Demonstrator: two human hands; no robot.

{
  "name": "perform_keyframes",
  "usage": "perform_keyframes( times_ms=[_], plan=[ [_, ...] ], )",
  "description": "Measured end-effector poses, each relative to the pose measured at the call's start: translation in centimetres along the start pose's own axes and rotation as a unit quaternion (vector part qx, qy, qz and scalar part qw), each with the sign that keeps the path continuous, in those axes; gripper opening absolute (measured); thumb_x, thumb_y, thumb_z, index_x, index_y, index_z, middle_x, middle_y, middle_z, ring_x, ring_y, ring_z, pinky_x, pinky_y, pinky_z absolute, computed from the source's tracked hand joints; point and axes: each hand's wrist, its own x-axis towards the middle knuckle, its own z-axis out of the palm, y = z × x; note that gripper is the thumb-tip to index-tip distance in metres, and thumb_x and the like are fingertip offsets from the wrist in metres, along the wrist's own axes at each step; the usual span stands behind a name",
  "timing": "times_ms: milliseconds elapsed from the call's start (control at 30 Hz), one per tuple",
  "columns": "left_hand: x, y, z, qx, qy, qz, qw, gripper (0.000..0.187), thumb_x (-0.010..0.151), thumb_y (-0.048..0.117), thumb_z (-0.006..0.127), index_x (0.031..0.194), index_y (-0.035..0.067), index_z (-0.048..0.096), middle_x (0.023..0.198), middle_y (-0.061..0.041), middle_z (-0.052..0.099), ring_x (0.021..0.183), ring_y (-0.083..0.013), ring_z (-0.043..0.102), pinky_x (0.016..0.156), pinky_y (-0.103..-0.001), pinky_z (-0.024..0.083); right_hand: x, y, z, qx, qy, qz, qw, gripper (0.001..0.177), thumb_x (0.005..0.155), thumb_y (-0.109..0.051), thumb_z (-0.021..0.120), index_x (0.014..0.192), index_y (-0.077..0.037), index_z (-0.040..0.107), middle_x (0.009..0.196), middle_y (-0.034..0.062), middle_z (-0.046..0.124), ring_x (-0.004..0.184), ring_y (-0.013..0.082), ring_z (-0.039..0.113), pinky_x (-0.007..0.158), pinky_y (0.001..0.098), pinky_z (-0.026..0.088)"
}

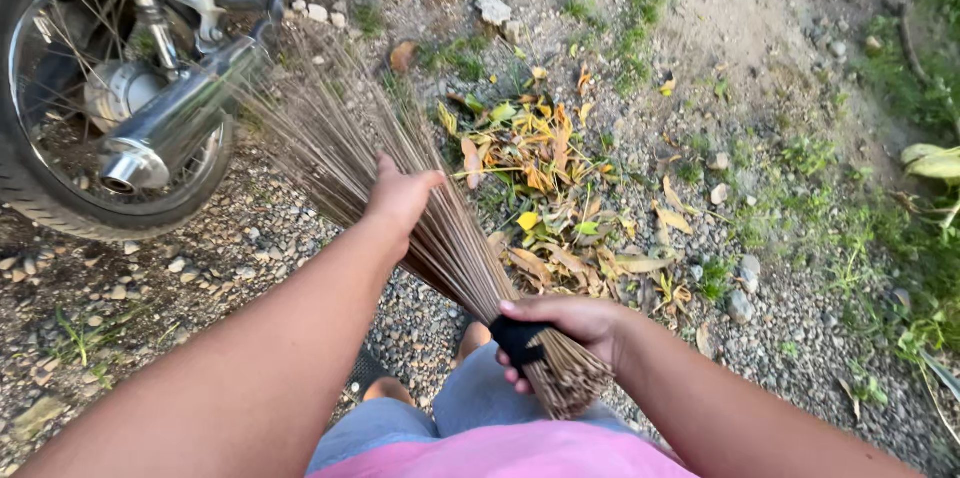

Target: The person is using a broom made of bundled sticks to sweep dried leaves and debris from a gravel surface outdoors.

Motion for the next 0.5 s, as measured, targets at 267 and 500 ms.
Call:
perform_keyframes(
  times_ms=[267, 500],
  plan=[
    [2.0, -5.5, -0.3, -0.109, 0.024, 0.017, 0.994, 0.090, 0.085, 0.020, 0.069, 0.161, 0.009, 0.023, 0.149, -0.018, 0.056, 0.129, -0.0298, 0.060, 0.105, -0.042, 0.048, 9.5, -1.7, 0.0, 0.054, -0.026, 0.064, 0.996, 0.027, 0.090, -0.023, 0.073, 0.098, -0.001, 0.059, 0.081, 0.0155, 0.069, 0.070, 0.0273, 0.072, 0.067, 0.0409, 0.065],
    [-1.0, -10.2, 0.6, -0.008, 0.137, -0.082, 0.987, 0.075, 0.088, 0.019, 0.067, 0.155, 0.010, 0.037, 0.146, -0.015, 0.051, 0.126, -0.0281, 0.060, 0.106, -0.040, 0.047, 14.1, -5.8, -3.8, -0.029, 0.026, 0.096, 0.995, 0.032, 0.091, -0.024, 0.077, 0.106, 0.000, 0.065, 0.084, 0.0174, 0.072, 0.065, 0.0258, 0.070, 0.059, 0.0378, 0.062]
  ],
)
